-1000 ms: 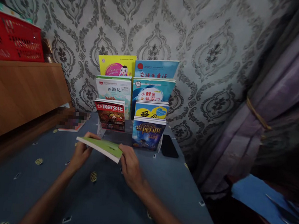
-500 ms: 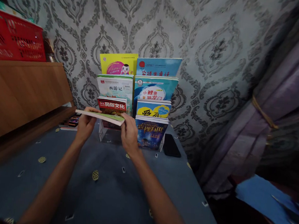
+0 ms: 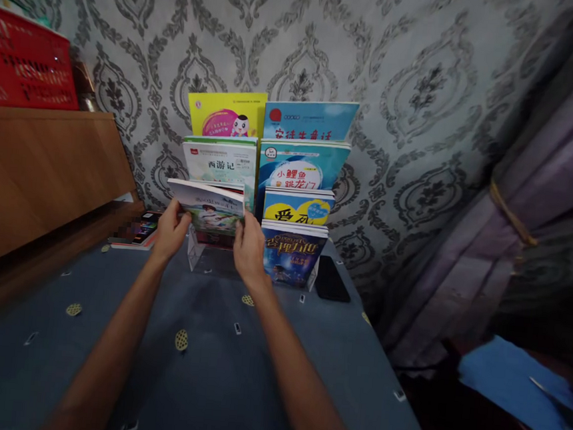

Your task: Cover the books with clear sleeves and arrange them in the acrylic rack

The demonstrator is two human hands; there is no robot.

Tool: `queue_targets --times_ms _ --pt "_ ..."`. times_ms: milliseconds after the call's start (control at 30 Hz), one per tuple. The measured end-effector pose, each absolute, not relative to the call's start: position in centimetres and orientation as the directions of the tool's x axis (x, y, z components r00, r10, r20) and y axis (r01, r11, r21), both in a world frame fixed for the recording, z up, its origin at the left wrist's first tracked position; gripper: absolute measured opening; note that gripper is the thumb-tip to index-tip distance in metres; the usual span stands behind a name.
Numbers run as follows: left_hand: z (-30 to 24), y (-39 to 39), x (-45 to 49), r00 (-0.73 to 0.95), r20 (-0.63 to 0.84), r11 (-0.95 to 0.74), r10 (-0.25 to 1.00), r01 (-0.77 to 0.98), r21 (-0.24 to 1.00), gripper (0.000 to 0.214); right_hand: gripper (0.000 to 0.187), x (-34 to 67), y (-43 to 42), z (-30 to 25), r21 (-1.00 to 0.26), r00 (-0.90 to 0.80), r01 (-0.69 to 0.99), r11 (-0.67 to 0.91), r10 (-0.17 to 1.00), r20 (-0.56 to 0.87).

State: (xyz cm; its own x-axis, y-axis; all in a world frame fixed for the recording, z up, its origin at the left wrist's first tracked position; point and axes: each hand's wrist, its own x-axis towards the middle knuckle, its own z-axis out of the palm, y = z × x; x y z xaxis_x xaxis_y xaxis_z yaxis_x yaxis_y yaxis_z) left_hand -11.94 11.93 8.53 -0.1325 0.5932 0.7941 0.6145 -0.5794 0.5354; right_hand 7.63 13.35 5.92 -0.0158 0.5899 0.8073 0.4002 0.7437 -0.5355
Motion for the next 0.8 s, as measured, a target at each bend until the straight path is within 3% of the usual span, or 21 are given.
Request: queue_targets --times_ms 200,467,800 --pt "7.5 12.5 -12.0 -0.173 0.832 -0.561 0.527 0.665 0.493 0.003 0.026 7.7 13.5 6.0 -0.528 -0.039 0.429 0.733 0.599 0.8" --pt "7.4 14.0 -12.6 -0.085 0.832 -0.562 0.549 0.7 0.442 0.005 0.041 7.4 14.7 5.4 -0.539 -0.034 0.477 0.694 0.628 0.778" --pt "6.8 15.6 -13.2 -0.112 0.802 -0.539 0.586 0.685 0.49 0.008 0.042 7.6 15.0 5.0 -0.504 -0.067 0.526 0.685 0.624 0.778"
